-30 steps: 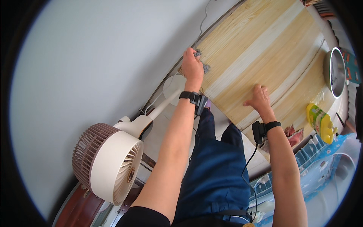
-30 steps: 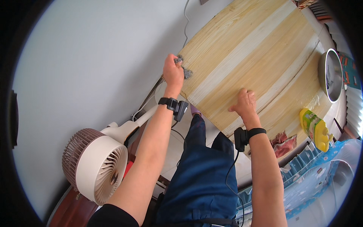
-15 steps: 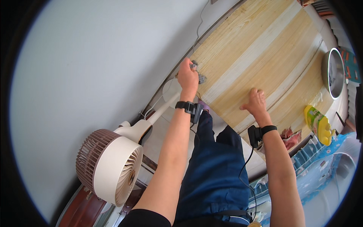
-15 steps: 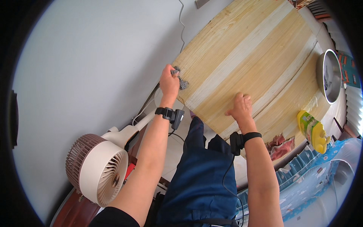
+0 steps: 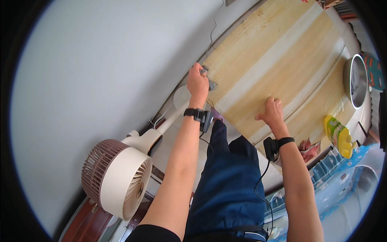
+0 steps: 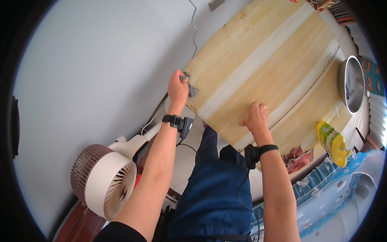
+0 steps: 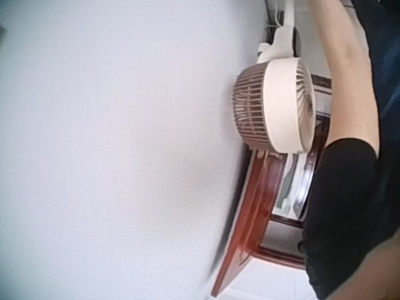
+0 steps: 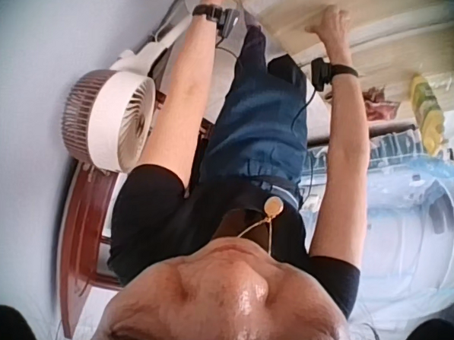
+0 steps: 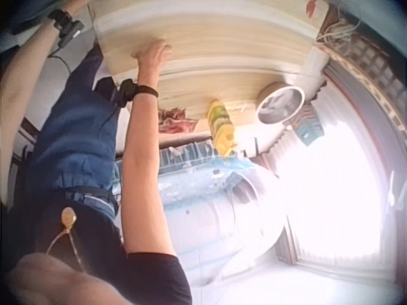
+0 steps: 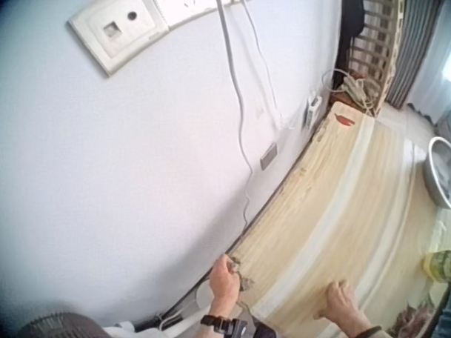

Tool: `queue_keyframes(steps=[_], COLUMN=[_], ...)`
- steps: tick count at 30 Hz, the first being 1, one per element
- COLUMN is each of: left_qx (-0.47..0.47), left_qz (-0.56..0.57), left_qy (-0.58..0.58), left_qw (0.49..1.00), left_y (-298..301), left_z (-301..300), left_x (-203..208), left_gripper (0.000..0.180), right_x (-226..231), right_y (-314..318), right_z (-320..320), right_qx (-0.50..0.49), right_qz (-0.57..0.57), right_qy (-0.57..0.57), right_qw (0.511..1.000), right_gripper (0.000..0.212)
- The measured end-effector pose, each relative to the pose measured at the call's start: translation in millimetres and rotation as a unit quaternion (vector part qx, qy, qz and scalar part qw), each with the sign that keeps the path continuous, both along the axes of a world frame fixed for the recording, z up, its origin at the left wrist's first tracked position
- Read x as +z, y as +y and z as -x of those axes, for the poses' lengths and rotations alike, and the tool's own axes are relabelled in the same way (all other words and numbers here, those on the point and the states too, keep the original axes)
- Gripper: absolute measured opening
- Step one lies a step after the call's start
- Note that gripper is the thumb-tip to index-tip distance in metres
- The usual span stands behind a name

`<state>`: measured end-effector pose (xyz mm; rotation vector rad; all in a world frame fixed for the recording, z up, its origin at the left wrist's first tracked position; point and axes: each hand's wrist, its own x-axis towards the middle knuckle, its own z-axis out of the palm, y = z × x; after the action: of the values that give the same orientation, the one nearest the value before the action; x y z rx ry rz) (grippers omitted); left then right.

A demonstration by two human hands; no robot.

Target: The person wipes a small blue plastic stool with a cloth, then uses a scouring pad and a cloth to scrub and wipe a wooden table surface using water and a cleaning solution from a yellow bottle.

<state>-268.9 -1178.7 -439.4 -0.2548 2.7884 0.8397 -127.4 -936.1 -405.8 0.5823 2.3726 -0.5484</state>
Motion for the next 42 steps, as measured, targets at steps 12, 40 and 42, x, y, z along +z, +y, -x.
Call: queue_keyframes(steps=[12,40,42], left_qx=[0.003,0.108,0.154], left_qz=[-0.030,-0.014,-0.014], left_qy=[0.069,0.044,0.003], left_qw=[0.997,0.993,0.988], left_y=[80.1,-15.8,-36.8], left_z=[54.0,-25.7,-39.8], left_x=[-11.2,-4.0,0.6], left_gripper=[0.018,0.015,0.016], right_x=[-2.8,-12.7,-9.4], right_y=[-2.1,2.7,0.2], right_z=[5.8,1.1,4.2], right_qx=[0.005,0.021,0.013], right_qz=[-0.007,-0.022,-0.015], right_qy=[-0.016,-0.018,-0.019], right_qw=[1.000,0.999,1.000], right_gripper=[0.072,0.077,0.077])
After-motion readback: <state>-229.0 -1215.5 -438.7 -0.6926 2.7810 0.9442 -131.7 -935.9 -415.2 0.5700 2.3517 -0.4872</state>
